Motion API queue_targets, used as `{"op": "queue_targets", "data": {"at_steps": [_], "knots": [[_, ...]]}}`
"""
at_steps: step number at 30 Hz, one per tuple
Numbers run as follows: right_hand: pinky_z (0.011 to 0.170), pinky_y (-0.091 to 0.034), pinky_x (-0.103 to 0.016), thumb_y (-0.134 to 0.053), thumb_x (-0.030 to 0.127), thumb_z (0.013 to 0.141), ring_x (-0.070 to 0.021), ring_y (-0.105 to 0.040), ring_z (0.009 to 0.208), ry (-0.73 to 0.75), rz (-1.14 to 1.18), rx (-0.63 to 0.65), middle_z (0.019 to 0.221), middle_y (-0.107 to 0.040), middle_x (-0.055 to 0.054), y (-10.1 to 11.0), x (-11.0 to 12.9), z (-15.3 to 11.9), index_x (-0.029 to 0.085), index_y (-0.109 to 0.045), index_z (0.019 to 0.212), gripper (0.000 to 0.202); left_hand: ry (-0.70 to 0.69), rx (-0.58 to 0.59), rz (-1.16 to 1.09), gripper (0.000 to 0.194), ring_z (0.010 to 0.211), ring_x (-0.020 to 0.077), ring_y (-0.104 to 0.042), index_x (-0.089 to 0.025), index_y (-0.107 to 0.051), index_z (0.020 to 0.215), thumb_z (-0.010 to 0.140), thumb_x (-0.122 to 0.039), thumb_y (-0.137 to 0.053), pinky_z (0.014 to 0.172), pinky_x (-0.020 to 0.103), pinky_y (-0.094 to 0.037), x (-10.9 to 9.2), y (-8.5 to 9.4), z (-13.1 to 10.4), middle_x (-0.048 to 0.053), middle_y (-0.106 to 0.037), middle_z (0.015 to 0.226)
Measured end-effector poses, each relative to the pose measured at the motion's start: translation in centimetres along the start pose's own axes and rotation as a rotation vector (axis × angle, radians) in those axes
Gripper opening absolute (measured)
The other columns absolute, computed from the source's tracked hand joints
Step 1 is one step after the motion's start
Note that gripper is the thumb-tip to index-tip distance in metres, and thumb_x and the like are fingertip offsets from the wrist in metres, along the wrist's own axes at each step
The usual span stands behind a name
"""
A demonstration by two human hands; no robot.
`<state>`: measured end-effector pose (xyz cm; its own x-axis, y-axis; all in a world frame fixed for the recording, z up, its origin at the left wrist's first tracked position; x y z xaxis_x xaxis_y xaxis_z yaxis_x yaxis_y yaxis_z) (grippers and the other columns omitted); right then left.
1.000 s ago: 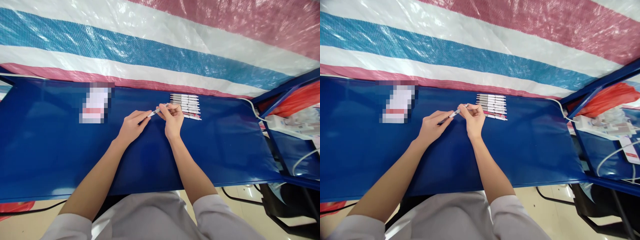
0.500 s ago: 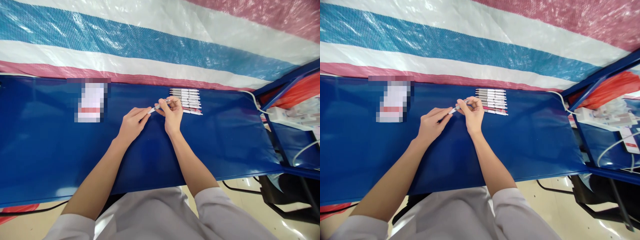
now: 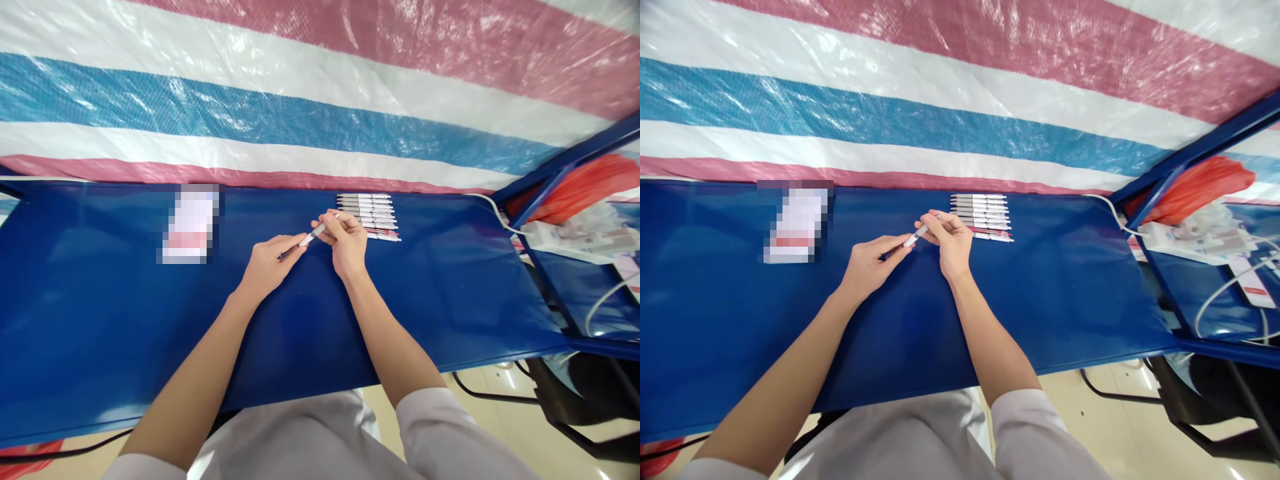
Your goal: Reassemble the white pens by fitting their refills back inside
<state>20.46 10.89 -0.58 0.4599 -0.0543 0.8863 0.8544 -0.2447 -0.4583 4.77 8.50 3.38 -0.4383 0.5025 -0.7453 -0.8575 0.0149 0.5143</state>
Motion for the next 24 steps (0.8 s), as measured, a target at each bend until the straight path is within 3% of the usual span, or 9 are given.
{"op": "queue_targets", "data": {"at_steps": [4, 7, 14, 19, 24], "knots": [[0.068, -0.064, -0.029, -0.084, 0.039, 0.064, -0.0150, -0.074, 0.072, 0.008, 0.025, -0.064, 0.082, -0.070, 0.003, 0.2, -0.3, -0.1, 0.021, -0.057, 0.071, 0.032, -0.087, -0.077, 0.092, 0.023, 0.088, 0.0188, -0.071, -0.022, -0.074, 0.109, 0.093, -0.027, -0.059, 0.082, 0.033, -0.057, -0.7, 0.4, -0.3, 0.005, -0.076, 0.103], [0.064, -0.063, -0.027, -0.083, 0.038, 0.065, -0.0138, -0.073, 0.070, 0.012, 0.043, -0.049, 0.079, -0.069, 0.004, 0.0, -0.2, -0.1, 0.021, -0.061, 0.075, 0.030, -0.034, -0.070, 0.044, 0.023, 0.087, 0.0184, -0.071, -0.021, -0.075, 0.108, 0.091, -0.029, -0.061, 0.083, 0.032, -0.057, -0.3, 0.4, -0.2, 0.006, -0.076, 0.102], [0.066, -0.062, -0.025, -0.083, 0.035, 0.065, -0.0154, -0.075, 0.076, -0.023, 0.085, 0.075, 0.081, -0.075, 0.003, -0.6, 0.3, 0.0, 0.023, -0.070, 0.084, 0.026, 0.412, 0.206, -0.393, 0.037, 0.075, 0.0183, -0.071, -0.019, -0.074, 0.112, 0.083, -0.042, -0.070, 0.077, 0.032, -0.059, 2.6, -1.6, -0.4, 0.006, -0.078, 0.093], [0.064, -0.062, -0.023, -0.083, 0.033, 0.067, -0.0134, -0.074, 0.072, -0.036, 0.165, 0.162, 0.076, -0.072, 0.005, -1.3, 0.0, -0.1, 0.023, -0.068, 0.079, 0.022, 0.518, 0.379, -0.577, 0.033, 0.075, 0.0191, -0.071, -0.018, -0.077, 0.105, 0.084, -0.043, -0.070, 0.074, 0.033, -0.059, 2.0, -2.7, -1.0, 0.009, -0.077, 0.093], [0.058, -0.061, -0.022, -0.084, 0.031, 0.066, -0.0093, -0.070, 0.064, -0.029, 0.194, 0.132, 0.076, -0.068, 0.008, -1.2, -0.2, -0.1, 0.022, -0.057, 0.072, 0.028, 0.514, 0.345, -0.520, 0.035, 0.076, 0.0190, -0.071, -0.019, -0.076, 0.108, 0.083, -0.043, -0.070, 0.078, 0.034, -0.058, 2.4, -2.5, -1.1, 0.007, -0.077, 0.091]]}}
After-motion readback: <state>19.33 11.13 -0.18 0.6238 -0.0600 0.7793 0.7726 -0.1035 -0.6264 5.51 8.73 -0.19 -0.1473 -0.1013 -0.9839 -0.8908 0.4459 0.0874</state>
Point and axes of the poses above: each hand's wrist, its own z-axis towards the middle knuckle, its own y-axis out of the back of the hand, x = y × z, the point moved 10 cm from there along z, towards the middle knuckle
